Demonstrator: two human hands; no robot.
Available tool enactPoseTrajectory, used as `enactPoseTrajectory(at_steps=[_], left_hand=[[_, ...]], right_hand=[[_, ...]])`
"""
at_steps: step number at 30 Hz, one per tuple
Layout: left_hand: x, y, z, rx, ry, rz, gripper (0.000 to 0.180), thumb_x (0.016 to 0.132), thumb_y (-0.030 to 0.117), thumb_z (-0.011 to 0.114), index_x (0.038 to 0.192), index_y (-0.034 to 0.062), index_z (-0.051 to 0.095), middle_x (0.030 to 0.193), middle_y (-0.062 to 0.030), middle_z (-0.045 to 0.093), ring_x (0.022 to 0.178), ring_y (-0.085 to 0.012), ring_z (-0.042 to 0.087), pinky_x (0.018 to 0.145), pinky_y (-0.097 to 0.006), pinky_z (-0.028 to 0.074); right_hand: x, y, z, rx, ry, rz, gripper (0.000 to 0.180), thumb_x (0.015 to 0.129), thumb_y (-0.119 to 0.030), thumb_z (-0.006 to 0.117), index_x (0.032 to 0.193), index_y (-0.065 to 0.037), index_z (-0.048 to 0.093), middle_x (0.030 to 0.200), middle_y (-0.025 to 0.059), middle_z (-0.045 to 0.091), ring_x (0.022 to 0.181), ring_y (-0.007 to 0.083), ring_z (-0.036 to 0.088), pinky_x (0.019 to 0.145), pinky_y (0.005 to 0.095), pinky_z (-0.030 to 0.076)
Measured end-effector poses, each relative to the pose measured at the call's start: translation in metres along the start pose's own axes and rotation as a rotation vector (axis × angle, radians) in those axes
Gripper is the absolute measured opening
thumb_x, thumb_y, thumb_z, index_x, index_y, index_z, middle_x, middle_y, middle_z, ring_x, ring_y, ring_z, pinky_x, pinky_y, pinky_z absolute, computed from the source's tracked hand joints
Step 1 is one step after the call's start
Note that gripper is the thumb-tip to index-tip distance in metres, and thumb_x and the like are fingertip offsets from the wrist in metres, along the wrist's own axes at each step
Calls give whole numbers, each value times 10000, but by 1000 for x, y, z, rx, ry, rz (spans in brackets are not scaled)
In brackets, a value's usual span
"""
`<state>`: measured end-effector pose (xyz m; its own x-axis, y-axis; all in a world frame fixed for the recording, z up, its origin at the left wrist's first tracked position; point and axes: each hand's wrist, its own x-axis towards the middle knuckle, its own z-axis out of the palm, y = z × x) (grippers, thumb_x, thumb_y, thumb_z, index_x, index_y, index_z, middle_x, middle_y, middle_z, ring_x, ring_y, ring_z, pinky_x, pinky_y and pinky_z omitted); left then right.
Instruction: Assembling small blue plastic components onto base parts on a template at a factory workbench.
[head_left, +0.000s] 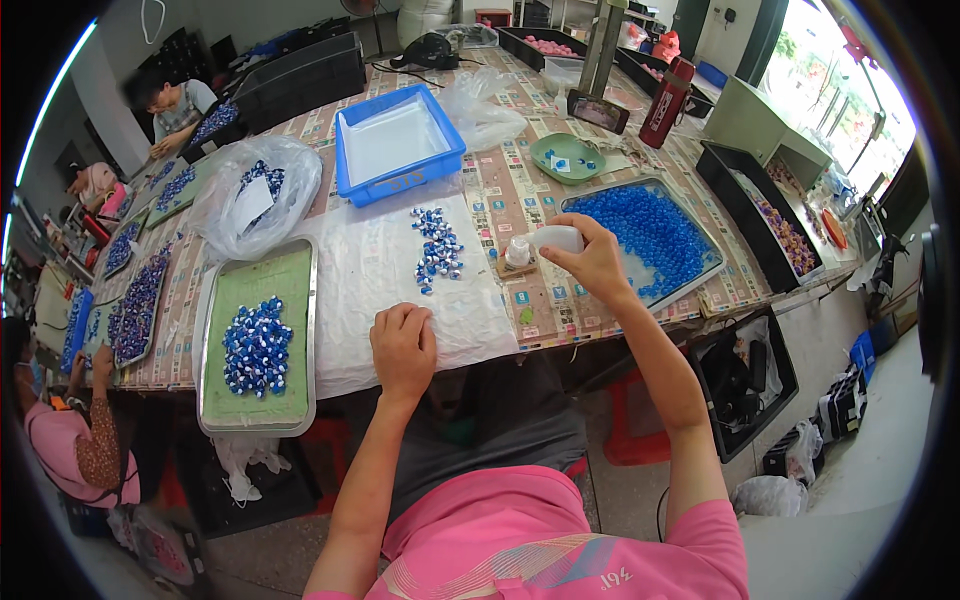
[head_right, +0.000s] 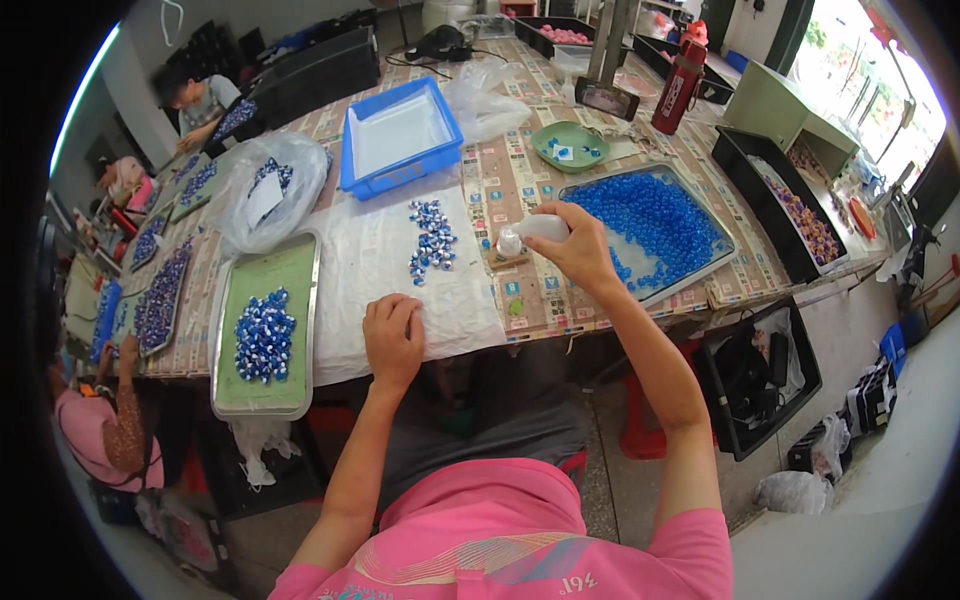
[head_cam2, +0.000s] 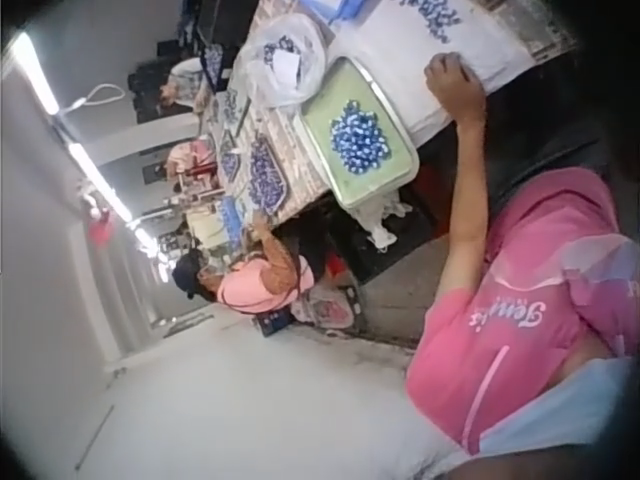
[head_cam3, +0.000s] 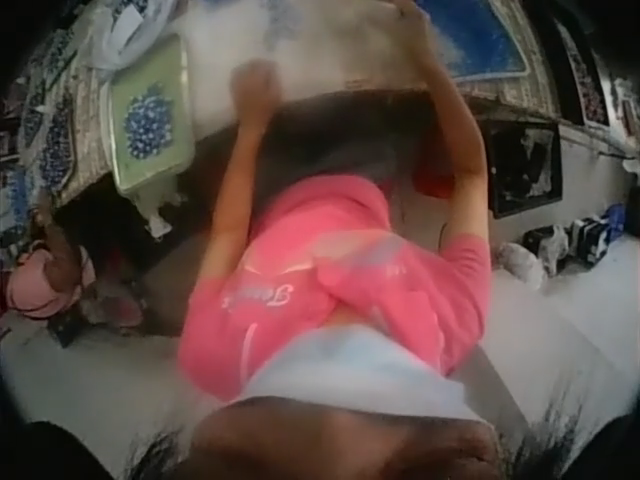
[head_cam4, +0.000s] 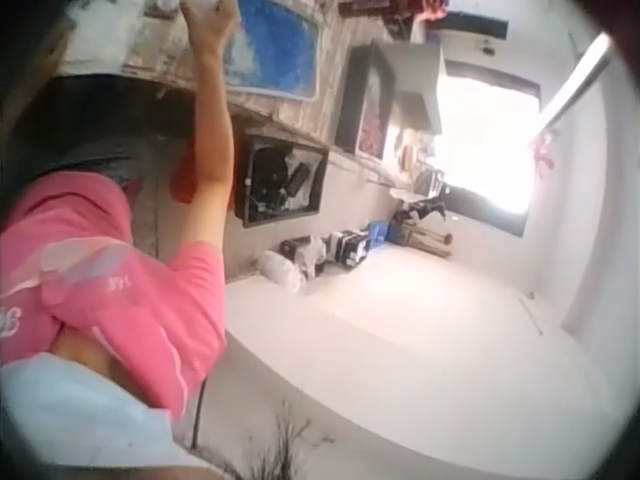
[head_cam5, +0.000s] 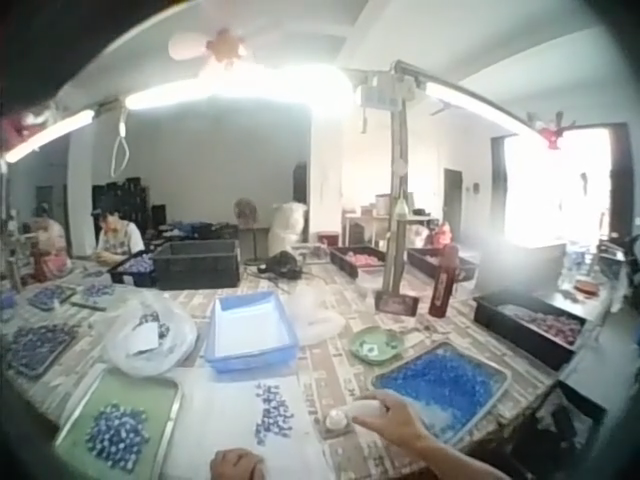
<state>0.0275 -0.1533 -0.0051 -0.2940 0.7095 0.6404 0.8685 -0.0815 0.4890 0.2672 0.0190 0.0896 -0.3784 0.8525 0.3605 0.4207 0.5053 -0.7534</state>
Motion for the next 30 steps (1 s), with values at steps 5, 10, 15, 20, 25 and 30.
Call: enactPoseTrajectory(at_steps=[5, 10, 15, 20, 25, 30], left_hand=[[1, -4, 6, 5, 10, -1, 142, 793, 24, 647, 923, 63, 685, 974, -77, 644, 952, -296, 582, 825, -400, 451], [6, -4, 6, 19, 8, 3, 156, 784, 13, 646, 926, 65, 685, 973, -73, 644, 952, -294, 582, 821, -398, 449], [8, -11, 4, 22, 5, -4, 165, 780, 9, 648, 931, 66, 683, 979, -72, 643, 959, -295, 582, 821, -398, 449], [13, -15, 5, 31, -4, 11, 197, 765, 17, 662, 954, 69, 681, 1009, -66, 634, 965, -285, 580, 815, -407, 448], [15, -15, 5, 36, -2, -7, 185, 771, 2, 647, 940, 68, 685, 993, -73, 641, 969, -294, 584, 827, -398, 452], [16, -16, 6, 44, -3, 6, 196, 766, 28, 662, 956, 70, 686, 1012, -67, 638, 971, -286, 581, 815, -405, 449]], right_hand=[[2, -2, 0, -51, 13, -43, 377, 736, -141, 830, 1071, -46, 686, 984, 121, 666, 882, 269, 667, 789, 357, 536], [10, -4, 0, -113, -9, -70, 367, 732, -146, 831, 1059, -48, 695, 934, 128, 649, 838, 294, 655, 748, 365, 525], [18, -9, 6, -134, -37, -72, 357, 731, -129, 830, 1055, -55, 702, 957, 115, 659, 851, 270, 661, 754, 353, 525], [21, -13, 4, -138, -45, -57, 354, 727, -120, 833, 1053, -65, 706, 979, 102, 671, 865, 243, 669, 767, 339, 529], [24, -6, 4, -32, -6, -29, 352, 756, -147, 834, 1066, -57, 697, 1002, 71, 695, 876, 170, 668, 784, 306, 539], [31, 6, 2, 139, -59, 112, 379, 763, -172, 836, 1089, -50, 685, 992, 77, 696, 885, 158, 662, 788, 304, 545]])
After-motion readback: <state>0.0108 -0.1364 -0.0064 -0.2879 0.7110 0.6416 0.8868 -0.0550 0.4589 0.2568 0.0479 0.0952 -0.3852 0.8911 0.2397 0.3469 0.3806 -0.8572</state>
